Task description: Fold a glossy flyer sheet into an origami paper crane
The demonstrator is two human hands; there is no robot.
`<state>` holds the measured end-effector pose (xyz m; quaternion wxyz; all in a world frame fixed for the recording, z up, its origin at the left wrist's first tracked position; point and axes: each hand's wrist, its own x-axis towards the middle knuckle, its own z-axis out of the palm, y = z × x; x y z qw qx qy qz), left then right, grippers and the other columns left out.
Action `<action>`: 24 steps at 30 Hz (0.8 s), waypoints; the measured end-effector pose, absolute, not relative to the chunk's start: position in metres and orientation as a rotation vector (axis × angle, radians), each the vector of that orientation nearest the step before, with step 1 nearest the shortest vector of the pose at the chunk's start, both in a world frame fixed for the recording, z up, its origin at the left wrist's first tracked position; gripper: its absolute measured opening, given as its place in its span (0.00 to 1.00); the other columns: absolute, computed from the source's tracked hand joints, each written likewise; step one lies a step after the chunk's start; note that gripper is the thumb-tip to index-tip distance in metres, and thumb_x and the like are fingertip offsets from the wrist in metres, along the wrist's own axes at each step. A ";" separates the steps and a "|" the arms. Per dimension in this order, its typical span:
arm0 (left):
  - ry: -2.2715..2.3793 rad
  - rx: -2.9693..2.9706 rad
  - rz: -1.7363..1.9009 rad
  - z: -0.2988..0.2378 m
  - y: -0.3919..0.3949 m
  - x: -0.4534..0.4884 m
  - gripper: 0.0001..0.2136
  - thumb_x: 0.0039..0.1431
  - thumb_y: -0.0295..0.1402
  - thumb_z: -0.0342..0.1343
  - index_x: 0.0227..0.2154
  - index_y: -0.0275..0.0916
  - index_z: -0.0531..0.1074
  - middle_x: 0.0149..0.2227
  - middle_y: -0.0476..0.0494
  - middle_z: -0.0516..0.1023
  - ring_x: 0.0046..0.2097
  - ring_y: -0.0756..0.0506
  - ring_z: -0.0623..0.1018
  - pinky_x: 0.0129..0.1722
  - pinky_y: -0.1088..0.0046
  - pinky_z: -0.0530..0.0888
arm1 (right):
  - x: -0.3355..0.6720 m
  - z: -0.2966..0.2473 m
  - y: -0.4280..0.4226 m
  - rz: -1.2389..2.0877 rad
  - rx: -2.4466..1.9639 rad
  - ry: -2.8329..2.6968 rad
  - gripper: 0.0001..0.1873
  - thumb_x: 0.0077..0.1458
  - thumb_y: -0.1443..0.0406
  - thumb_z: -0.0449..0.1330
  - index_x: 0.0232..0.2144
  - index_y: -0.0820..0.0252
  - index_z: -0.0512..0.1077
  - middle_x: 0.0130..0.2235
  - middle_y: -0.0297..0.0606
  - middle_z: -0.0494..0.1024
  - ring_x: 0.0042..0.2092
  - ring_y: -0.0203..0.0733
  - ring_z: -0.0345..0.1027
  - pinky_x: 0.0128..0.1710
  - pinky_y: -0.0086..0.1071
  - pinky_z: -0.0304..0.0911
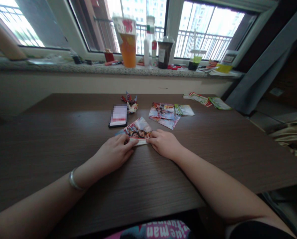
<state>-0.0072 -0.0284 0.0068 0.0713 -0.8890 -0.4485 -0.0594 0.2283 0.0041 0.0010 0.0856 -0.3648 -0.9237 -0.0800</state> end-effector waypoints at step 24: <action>-1.152 -2.816 -0.242 -0.001 -0.027 -0.008 0.19 0.65 0.41 0.48 0.56 0.41 0.66 0.56 0.36 0.68 0.55 0.36 0.68 0.55 0.56 0.67 | 0.220 0.012 -0.009 -0.409 -1.019 -2.842 0.13 0.64 0.64 0.51 0.45 0.58 0.73 0.41 0.42 0.78 0.39 0.42 0.68 0.33 0.33 0.57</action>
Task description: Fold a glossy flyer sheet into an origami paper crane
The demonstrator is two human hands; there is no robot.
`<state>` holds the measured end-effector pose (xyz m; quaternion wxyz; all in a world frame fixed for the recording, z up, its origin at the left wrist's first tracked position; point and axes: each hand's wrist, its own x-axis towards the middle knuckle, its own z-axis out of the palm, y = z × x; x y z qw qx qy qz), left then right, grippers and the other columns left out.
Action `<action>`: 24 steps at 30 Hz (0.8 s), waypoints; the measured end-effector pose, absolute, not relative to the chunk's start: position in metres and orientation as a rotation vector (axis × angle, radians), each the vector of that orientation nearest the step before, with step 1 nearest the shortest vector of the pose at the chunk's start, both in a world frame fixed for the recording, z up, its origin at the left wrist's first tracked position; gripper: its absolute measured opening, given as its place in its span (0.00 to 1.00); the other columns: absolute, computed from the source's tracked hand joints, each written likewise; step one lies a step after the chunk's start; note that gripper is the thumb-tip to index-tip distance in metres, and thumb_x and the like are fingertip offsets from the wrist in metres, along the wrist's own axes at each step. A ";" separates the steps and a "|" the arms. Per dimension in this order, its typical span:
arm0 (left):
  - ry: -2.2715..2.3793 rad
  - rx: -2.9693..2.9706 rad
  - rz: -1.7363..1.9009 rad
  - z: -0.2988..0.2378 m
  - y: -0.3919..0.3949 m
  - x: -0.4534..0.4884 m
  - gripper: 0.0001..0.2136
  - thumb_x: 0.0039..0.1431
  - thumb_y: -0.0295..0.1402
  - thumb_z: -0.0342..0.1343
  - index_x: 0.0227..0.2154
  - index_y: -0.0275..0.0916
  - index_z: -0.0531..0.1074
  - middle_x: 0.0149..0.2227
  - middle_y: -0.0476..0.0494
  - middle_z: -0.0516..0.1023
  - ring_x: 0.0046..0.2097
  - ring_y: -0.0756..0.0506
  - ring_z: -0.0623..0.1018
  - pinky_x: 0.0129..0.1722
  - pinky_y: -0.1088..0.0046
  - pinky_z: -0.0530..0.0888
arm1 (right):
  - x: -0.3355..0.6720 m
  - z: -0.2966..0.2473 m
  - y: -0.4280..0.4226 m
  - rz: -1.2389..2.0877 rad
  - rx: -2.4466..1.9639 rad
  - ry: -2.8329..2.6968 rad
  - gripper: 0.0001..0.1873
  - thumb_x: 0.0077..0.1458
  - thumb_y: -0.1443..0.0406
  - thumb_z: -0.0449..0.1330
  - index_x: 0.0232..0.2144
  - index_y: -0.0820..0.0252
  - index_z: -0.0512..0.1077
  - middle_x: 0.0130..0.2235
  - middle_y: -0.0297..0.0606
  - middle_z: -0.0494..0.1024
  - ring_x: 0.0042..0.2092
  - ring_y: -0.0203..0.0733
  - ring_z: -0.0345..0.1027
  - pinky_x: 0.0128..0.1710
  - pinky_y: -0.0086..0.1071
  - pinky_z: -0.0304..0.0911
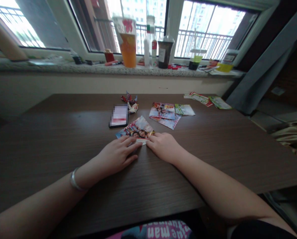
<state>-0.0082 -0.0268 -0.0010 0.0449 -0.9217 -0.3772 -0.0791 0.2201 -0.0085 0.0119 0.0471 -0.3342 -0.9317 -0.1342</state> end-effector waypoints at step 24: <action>-1.166 -2.808 -0.181 0.006 -0.032 -0.007 0.22 0.63 0.42 0.50 0.59 0.43 0.62 0.58 0.36 0.67 0.57 0.36 0.68 0.57 0.55 0.65 | 0.220 0.010 -0.004 -0.204 -0.943 -2.814 0.14 0.63 0.65 0.50 0.47 0.57 0.72 0.47 0.40 0.75 0.46 0.44 0.65 0.41 0.34 0.61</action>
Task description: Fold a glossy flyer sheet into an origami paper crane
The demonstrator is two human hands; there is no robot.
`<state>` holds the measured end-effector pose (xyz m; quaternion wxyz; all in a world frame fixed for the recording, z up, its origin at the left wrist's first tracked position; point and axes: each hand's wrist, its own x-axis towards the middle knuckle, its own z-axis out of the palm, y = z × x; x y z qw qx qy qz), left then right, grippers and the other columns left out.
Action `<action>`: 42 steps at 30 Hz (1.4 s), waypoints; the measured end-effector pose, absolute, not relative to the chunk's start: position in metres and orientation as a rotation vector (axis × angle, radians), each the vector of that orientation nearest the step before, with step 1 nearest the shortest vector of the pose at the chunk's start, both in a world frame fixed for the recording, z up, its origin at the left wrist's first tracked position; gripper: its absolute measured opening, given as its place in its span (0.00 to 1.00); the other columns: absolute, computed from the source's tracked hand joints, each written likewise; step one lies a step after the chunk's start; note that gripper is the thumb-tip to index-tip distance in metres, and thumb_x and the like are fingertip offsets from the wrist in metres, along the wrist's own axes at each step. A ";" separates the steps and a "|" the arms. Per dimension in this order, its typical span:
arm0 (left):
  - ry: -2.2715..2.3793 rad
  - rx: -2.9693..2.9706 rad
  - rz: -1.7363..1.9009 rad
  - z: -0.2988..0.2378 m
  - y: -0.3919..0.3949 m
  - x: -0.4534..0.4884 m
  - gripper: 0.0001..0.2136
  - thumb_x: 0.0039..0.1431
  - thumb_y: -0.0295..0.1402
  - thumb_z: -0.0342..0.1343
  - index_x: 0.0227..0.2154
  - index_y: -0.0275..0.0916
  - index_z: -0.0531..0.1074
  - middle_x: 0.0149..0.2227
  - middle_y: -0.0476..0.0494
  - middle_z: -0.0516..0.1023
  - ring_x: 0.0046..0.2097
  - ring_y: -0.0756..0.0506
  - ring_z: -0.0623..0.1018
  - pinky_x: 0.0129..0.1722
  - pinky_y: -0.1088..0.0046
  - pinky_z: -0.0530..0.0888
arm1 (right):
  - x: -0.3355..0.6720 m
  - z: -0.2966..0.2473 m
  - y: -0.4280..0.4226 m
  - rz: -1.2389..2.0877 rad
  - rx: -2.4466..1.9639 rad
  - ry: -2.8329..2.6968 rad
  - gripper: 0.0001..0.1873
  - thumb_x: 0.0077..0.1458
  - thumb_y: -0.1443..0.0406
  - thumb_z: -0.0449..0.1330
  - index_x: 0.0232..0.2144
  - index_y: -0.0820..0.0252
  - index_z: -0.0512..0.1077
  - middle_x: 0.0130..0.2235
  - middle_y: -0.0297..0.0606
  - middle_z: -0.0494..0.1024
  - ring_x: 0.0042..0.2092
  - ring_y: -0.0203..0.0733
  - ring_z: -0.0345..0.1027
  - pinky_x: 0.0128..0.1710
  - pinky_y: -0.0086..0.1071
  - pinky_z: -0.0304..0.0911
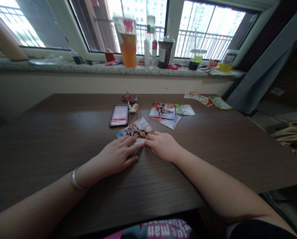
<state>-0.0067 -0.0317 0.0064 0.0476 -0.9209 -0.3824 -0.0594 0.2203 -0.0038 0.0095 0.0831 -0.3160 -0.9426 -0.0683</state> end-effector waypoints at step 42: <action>-1.201 -2.844 -0.245 -0.001 -0.030 -0.011 0.19 0.64 0.42 0.49 0.57 0.46 0.65 0.57 0.38 0.67 0.58 0.37 0.66 0.58 0.54 0.63 | 0.250 0.028 0.008 -0.171 -1.447 -2.850 0.14 0.57 0.71 0.53 0.34 0.53 0.78 0.36 0.35 0.78 0.37 0.38 0.71 0.32 0.29 0.55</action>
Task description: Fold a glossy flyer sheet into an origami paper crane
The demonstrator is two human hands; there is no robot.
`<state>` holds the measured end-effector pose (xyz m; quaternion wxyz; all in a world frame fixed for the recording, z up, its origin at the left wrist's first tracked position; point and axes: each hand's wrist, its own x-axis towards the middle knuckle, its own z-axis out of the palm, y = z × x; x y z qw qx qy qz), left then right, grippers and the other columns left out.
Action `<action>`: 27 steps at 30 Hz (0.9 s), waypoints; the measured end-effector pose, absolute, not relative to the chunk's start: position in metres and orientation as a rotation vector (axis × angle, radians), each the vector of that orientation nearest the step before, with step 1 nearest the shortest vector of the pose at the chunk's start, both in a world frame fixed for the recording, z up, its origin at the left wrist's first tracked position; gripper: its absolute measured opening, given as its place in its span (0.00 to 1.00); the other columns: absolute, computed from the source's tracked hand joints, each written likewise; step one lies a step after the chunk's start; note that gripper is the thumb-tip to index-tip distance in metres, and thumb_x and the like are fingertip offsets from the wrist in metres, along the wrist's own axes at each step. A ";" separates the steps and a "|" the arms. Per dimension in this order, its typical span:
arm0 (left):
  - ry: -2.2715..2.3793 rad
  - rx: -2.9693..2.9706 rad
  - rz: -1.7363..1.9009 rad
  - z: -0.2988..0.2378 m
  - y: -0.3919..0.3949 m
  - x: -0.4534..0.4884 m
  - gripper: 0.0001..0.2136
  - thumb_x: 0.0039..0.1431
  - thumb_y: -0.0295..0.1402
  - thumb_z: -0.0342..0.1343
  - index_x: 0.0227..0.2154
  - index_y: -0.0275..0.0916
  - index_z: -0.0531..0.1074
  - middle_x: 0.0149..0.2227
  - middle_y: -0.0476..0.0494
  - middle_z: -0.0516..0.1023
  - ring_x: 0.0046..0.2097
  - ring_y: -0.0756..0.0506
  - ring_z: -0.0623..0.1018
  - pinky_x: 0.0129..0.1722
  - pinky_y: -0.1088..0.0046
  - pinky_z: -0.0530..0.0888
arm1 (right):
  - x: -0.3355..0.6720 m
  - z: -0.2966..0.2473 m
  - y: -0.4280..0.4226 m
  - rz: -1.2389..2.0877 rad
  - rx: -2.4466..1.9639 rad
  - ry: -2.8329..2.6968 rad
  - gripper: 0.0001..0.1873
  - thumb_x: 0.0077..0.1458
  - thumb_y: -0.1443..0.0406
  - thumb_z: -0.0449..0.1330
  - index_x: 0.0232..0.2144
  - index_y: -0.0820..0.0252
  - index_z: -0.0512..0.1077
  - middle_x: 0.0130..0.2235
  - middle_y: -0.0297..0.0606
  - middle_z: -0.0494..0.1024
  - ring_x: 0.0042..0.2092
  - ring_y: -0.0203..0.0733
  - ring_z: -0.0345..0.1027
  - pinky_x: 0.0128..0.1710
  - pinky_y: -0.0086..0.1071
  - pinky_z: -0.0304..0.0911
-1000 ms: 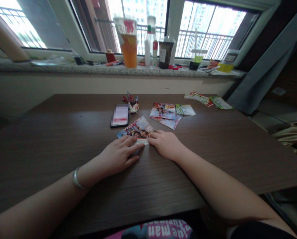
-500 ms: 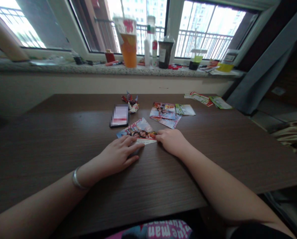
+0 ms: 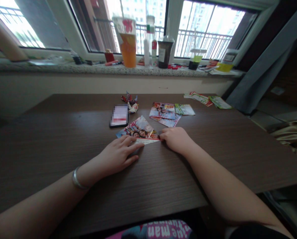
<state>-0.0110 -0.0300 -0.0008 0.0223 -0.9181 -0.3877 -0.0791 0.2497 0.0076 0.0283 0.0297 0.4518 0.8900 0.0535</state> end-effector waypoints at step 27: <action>-1.166 -2.834 -0.268 0.001 -0.030 -0.012 0.20 0.64 0.43 0.49 0.56 0.45 0.65 0.56 0.38 0.67 0.57 0.36 0.66 0.57 0.53 0.63 | 0.237 0.018 -0.001 -0.135 1.172 3.230 0.17 0.57 0.72 0.52 0.44 0.58 0.76 0.44 0.39 0.79 0.47 0.41 0.69 0.50 0.36 0.63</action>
